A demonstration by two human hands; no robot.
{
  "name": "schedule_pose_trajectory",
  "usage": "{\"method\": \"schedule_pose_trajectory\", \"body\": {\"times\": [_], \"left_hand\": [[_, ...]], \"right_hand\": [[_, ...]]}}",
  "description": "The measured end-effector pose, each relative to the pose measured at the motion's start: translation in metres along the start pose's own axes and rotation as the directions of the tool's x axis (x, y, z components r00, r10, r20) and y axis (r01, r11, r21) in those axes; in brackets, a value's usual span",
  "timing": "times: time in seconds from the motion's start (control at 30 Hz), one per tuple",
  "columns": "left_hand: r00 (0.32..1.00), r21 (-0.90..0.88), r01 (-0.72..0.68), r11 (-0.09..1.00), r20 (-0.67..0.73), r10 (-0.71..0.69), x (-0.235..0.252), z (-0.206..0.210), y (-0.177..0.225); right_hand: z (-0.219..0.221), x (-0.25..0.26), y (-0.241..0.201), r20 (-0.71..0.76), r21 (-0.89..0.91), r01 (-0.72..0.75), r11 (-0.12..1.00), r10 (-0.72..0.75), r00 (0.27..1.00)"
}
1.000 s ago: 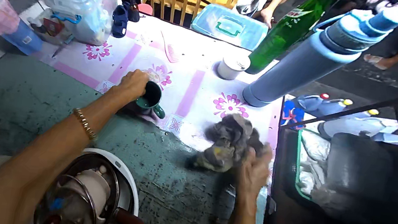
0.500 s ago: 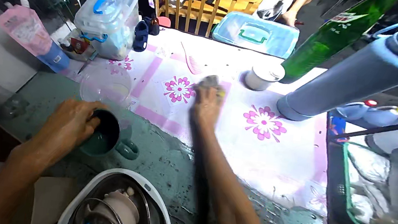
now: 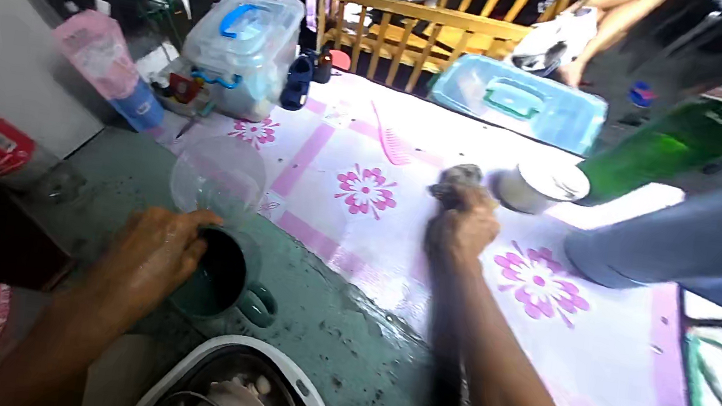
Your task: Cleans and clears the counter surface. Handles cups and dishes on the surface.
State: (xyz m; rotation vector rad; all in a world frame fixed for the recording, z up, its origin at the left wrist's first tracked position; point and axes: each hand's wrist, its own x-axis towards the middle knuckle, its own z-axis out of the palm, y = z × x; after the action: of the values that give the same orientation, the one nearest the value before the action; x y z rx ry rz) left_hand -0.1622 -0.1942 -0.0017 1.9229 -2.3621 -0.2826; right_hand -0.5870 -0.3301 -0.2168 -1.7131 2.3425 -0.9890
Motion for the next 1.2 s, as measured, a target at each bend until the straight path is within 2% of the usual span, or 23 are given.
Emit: {"method": "schedule_pose_trajectory", "body": {"times": [0.07, 0.13, 0.27, 0.3, 0.37, 0.53, 0.67, 0.8, 0.83, 0.9, 1.0, 1.07, 1.13, 1.2], "left_hand": [[1.0, -0.02, -0.012, 1.0, -0.016, 0.012, -0.005, 0.003, -0.005], [0.999, -0.038, -0.011, 0.999, -0.038, 0.01, -0.01, 0.005, -0.01], [0.997, -0.021, -0.002, 1.0, -0.074, 0.0, -0.02, 0.009, -0.02], [0.996, -0.01, -0.007, 1.0, -0.084, 0.006, -0.02, 0.01, -0.022], [0.994, 0.01, -0.019, 1.0, -0.105, 0.02, -0.02, 0.01, -0.024], [0.987, 0.005, -0.062, 0.998, -0.148, 0.062, -0.015, 0.018, -0.026], [0.985, 0.004, -0.073, 0.997, -0.156, 0.072, -0.012, 0.026, -0.023], [0.991, 0.003, -0.065, 0.998, -0.115, 0.065, -0.01, 0.034, -0.015], [0.992, 0.008, -0.066, 0.998, -0.111, 0.066, -0.011, 0.035, -0.015], [0.991, 0.0, -0.069, 0.998, -0.113, 0.069, -0.012, 0.038, -0.016], [0.991, -0.003, -0.074, 0.997, -0.115, 0.073, -0.012, 0.037, -0.018], [0.993, 0.012, -0.049, 0.999, -0.108, 0.05, -0.017, 0.032, -0.017], [0.991, 0.04, -0.035, 0.999, -0.131, 0.04, -0.021, 0.024, -0.016], [0.99, 0.045, -0.011, 0.999, -0.138, 0.017, -0.025, 0.018, -0.017]], "right_hand": [[0.005, 0.028, -0.002, -0.08, 0.115, -0.034, 0.993, 0.043, 0.996], [0.011, 0.056, -0.025, -0.093, 0.153, -0.004, 0.988, 0.019, 0.995], [0.039, 0.077, -0.065, 0.185, 0.02, 0.078, 0.997, -0.08, 0.979], [0.051, 0.075, -0.069, 0.219, -0.014, 0.091, 0.996, -0.086, 0.972], [0.069, 0.064, -0.085, 0.2, -0.01, 0.149, 0.989, -0.144, 0.969], [0.103, -0.01, -0.156, 0.182, 0.051, 0.279, 0.959, -0.284, 0.942], [0.138, -0.041, -0.217, 0.268, 0.182, 0.387, 0.904, -0.424, 0.865], [0.156, -0.014, -0.241, 0.313, 0.422, 0.458, 0.782, -0.6, 0.736], [0.152, -0.017, -0.238, 0.286, 0.419, 0.495, 0.761, -0.628, 0.724], [0.14, -0.035, -0.214, 0.229, 0.301, 0.591, 0.749, -0.658, 0.717], [0.097, -0.042, -0.144, 0.201, 0.127, 0.608, 0.784, -0.62, 0.758], [0.06, -0.005, -0.087, 0.224, -0.034, 0.512, 0.858, -0.493, 0.841], [0.036, 0.056, -0.027, 0.236, -0.155, 0.357, 0.921, -0.316, 0.919], [0.026, 0.107, 0.008, 0.28, -0.163, 0.162, 0.973, -0.112, 0.954]]}}
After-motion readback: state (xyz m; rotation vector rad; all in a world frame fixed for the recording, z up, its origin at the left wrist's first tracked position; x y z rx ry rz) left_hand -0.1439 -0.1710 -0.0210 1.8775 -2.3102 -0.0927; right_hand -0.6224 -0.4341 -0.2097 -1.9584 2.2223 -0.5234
